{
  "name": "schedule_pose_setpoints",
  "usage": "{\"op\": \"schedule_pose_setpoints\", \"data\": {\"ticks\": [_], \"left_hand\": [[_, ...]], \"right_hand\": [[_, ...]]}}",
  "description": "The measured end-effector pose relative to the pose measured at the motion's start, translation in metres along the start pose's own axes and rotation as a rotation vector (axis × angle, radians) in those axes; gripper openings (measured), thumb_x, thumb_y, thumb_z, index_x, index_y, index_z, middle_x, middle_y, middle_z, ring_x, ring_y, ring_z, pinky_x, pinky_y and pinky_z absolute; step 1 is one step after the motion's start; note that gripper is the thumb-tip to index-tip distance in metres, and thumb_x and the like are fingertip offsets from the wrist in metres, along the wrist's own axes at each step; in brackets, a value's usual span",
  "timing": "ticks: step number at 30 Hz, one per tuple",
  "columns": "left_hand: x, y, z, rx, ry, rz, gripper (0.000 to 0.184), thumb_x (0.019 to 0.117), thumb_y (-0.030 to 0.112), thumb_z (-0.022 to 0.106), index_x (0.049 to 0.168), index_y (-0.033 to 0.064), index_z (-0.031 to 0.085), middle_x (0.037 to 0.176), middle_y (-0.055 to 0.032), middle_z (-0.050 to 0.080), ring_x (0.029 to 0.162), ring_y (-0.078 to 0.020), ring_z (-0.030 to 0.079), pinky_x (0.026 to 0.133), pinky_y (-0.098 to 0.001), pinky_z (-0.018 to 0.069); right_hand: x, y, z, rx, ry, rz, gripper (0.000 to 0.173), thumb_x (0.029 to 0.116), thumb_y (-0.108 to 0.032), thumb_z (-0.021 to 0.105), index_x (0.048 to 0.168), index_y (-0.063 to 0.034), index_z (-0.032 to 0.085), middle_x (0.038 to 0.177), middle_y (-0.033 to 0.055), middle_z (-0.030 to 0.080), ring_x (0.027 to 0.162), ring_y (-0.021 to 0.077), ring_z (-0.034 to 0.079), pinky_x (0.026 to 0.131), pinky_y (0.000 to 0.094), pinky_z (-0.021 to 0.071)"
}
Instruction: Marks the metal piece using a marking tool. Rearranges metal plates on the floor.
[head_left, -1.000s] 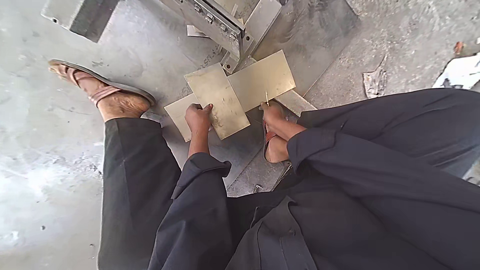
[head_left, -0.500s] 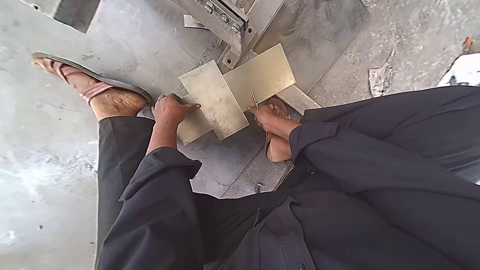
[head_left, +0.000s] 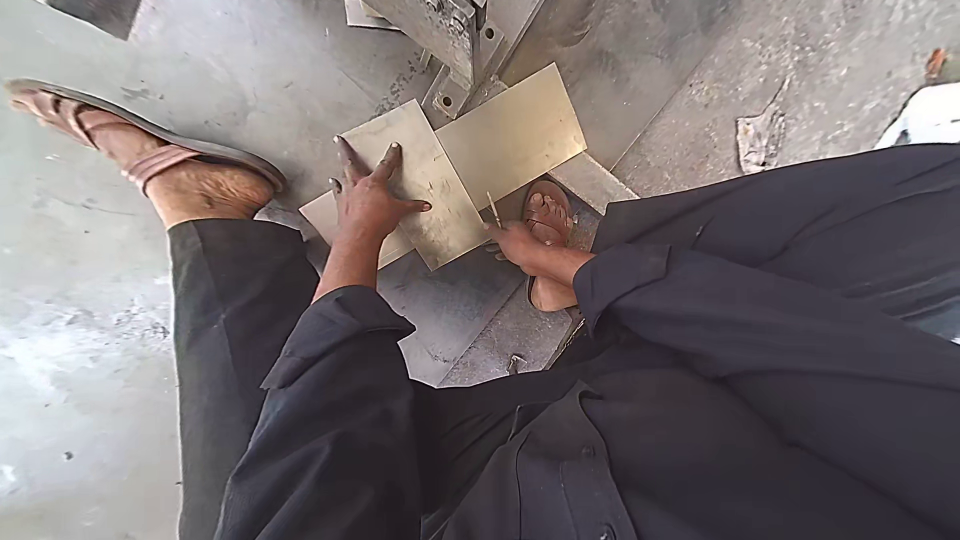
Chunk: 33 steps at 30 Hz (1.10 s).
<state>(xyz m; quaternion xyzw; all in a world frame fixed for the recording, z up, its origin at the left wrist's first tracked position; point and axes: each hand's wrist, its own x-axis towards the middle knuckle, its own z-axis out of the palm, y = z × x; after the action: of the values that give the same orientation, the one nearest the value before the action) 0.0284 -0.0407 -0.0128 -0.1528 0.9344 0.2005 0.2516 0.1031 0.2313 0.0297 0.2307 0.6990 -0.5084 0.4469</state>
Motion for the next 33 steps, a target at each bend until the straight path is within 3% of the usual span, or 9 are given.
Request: {"op": "schedule_pose_setpoints", "data": {"ticks": [3,5,9,14,19,21,25,33], "left_hand": [[0.001,0.008,0.012,-0.005,-0.006,-0.023,0.107,0.0704,0.053,0.091,0.159,0.0477,0.032,0.171,-0.0212,-0.013,0.158,-0.0471,0.004,0.119,-0.0753,0.0078],[0.001,0.007,0.014,-0.024,0.008,-0.039,0.107,0.0694,0.054,0.091,0.159,0.0483,0.032,0.172,-0.0207,-0.012,0.158,-0.0452,0.002,0.121,-0.0737,0.0058],[-0.001,0.003,0.015,-0.062,0.015,-0.097,0.109,0.0694,0.057,0.089,0.159,0.0500,0.029,0.172,-0.0237,-0.006,0.158,-0.0446,-0.004,0.119,-0.0753,0.0015],[-0.005,0.000,0.015,-0.059,0.008,-0.135,0.110,0.0716,0.059,0.087,0.161,0.0483,0.025,0.173,-0.0209,0.002,0.159,-0.0417,-0.001,0.116,-0.0790,0.0014],[-0.004,0.001,0.018,-0.076,0.016,-0.135,0.109,0.0709,0.060,0.088,0.160,0.0501,0.026,0.173,-0.0190,0.000,0.159,-0.0426,-0.004,0.115,-0.0808,-0.0002],[-0.003,0.001,0.018,-0.079,0.012,-0.134,0.109,0.0706,0.059,0.088,0.160,0.0508,0.026,0.173,-0.0177,-0.001,0.159,-0.0417,-0.005,0.114,-0.0813,-0.0015],[-0.003,0.001,0.016,-0.080,0.006,-0.127,0.109,0.0705,0.056,0.089,0.160,0.0495,0.027,0.174,-0.0169,0.000,0.159,-0.0428,-0.005,0.113,-0.0824,0.0008],[-0.003,0.003,0.015,-0.076,0.000,-0.133,0.109,0.0707,0.055,0.089,0.160,0.0492,0.027,0.174,-0.0163,0.000,0.159,-0.0422,-0.005,0.114,-0.0825,-0.0004]], "right_hand": [[0.005,0.008,0.002,0.085,-0.021,-0.023,0.042,0.1045,-0.036,0.062,0.135,-0.0079,0.055,0.118,0.0178,0.066,0.094,0.0284,0.072,0.078,0.0423,0.0620],[0.006,0.007,0.001,0.083,0.003,-0.020,0.041,0.1030,-0.031,0.066,0.135,-0.0071,0.055,0.118,0.0180,0.066,0.093,0.0290,0.073,0.078,0.0427,0.0635],[-0.002,0.005,0.002,-0.104,0.064,-0.053,0.041,0.1045,-0.039,0.061,0.131,-0.0078,0.058,0.113,0.0168,0.067,0.094,0.0290,0.071,0.078,0.0447,0.0599],[-0.003,-0.008,-0.001,0.011,0.004,-0.098,0.035,0.1073,-0.029,0.058,0.136,-0.0096,0.054,0.114,0.0172,0.066,0.083,0.0254,0.072,0.069,0.0378,0.0616],[0.008,-0.006,-0.003,-0.012,0.005,-0.108,0.035,0.1080,-0.029,0.056,0.137,-0.0096,0.054,0.111,0.0169,0.067,0.079,0.0247,0.071,0.067,0.0379,0.0599],[0.036,-0.002,-0.002,-0.013,-0.036,-0.142,0.036,0.1090,-0.026,0.053,0.141,-0.0102,0.054,0.114,0.0196,0.067,0.075,0.0261,0.070,0.063,0.0390,0.0595],[0.043,-0.008,-0.002,-0.039,-0.097,-0.145,0.040,0.1098,-0.019,0.051,0.150,-0.0119,0.049,0.124,0.0228,0.064,0.080,0.0291,0.070,0.066,0.0415,0.0601],[0.037,-0.002,-0.002,0.002,-0.082,-0.155,0.038,0.1090,-0.021,0.053,0.145,-0.0103,0.052,0.120,0.0226,0.065,0.076,0.0290,0.071,0.063,0.0413,0.0609]]}}
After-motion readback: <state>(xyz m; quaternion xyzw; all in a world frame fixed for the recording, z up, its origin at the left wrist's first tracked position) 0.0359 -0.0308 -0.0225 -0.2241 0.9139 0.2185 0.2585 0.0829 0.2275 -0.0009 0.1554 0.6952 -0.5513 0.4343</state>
